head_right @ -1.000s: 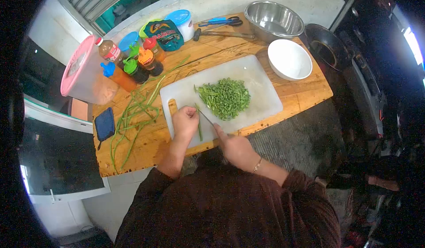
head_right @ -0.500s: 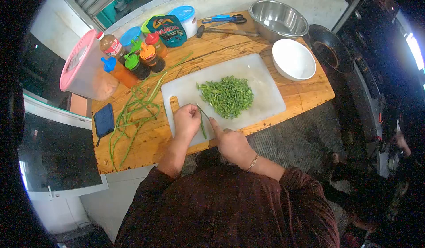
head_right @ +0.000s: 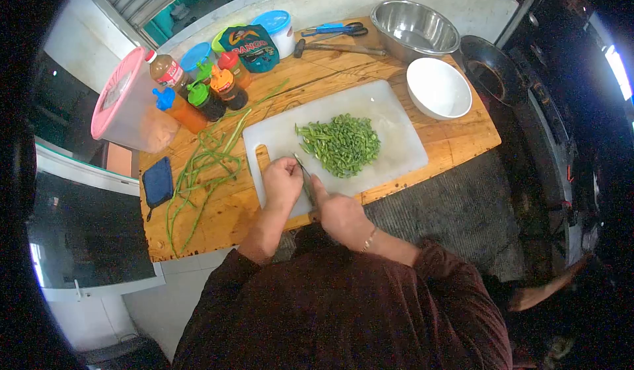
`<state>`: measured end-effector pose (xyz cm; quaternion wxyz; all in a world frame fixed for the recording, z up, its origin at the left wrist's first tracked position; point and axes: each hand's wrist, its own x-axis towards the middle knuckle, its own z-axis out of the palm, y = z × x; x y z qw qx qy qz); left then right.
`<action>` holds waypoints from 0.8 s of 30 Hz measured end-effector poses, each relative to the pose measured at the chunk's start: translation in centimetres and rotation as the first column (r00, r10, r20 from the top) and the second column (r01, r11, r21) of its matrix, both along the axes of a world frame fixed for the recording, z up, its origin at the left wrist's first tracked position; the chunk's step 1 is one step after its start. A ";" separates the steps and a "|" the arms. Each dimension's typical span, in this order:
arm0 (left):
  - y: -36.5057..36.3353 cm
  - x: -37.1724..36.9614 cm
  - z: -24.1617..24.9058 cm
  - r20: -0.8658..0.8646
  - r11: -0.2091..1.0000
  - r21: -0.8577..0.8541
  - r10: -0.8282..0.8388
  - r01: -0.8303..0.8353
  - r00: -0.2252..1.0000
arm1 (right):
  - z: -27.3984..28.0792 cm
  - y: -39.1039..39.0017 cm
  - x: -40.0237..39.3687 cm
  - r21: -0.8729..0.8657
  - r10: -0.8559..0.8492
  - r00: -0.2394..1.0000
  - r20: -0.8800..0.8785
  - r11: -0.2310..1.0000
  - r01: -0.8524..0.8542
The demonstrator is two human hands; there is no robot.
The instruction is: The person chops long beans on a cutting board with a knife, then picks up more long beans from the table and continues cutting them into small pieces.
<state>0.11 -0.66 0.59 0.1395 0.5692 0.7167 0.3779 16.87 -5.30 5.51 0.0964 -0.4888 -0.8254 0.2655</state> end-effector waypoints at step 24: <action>-0.5 0.4 -0.1 0.010 0.986 0.141 -0.086 0.084 0.996 | -0.6 -0.1 2.0 0.126 -0.007 1.000 0.001 0.992 0.007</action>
